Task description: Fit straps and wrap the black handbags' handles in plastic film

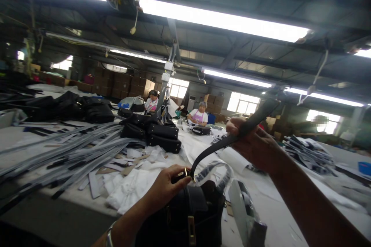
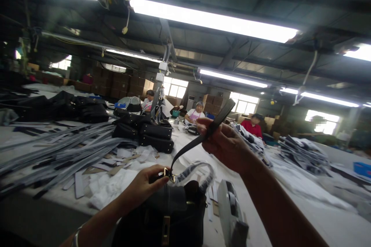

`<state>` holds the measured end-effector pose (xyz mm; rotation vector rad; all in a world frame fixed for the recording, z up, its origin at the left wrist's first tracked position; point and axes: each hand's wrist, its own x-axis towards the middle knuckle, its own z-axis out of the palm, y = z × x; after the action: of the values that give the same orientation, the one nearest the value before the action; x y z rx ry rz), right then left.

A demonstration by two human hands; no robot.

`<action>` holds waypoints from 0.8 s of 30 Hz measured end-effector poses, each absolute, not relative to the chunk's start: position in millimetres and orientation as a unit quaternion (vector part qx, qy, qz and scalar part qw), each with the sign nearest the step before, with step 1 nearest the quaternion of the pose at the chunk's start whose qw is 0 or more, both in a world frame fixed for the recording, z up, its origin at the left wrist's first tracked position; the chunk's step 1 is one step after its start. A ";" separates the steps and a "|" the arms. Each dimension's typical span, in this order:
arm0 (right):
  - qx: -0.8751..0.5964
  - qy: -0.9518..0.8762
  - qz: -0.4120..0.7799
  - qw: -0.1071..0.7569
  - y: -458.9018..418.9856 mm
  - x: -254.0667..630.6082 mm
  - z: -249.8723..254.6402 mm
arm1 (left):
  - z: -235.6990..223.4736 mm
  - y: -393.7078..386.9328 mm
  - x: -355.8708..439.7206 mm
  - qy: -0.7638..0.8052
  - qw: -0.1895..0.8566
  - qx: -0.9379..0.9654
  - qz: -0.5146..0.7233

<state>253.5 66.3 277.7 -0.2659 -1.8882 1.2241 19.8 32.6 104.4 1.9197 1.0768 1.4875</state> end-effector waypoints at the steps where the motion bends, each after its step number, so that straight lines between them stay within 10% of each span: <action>1: -0.118 -0.766 0.484 0.406 67.7 255.9 275.4 | 103.9 32.5 20.0 0.395 0.242 0.699 0.545; 8: -0.324 -0.887 0.285 0.162 73.2 258.5 256.7 | 103.4 29.6 21.4 0.405 0.239 0.685 0.556; 15: -0.331 -0.926 0.041 0.176 67.7 246.9 240.8 | 105.3 24.0 29.4 0.410 0.195 0.705 0.545; 24: -0.391 -0.899 0.187 0.066 71.6 235.0 221.1 | 105.7 20.3 27.7 0.426 0.217 0.695 0.537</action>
<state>235.0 71.6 221.1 -1.1785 -2.7102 0.5634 27.7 20.3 105.7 1.9248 1.1792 1.4879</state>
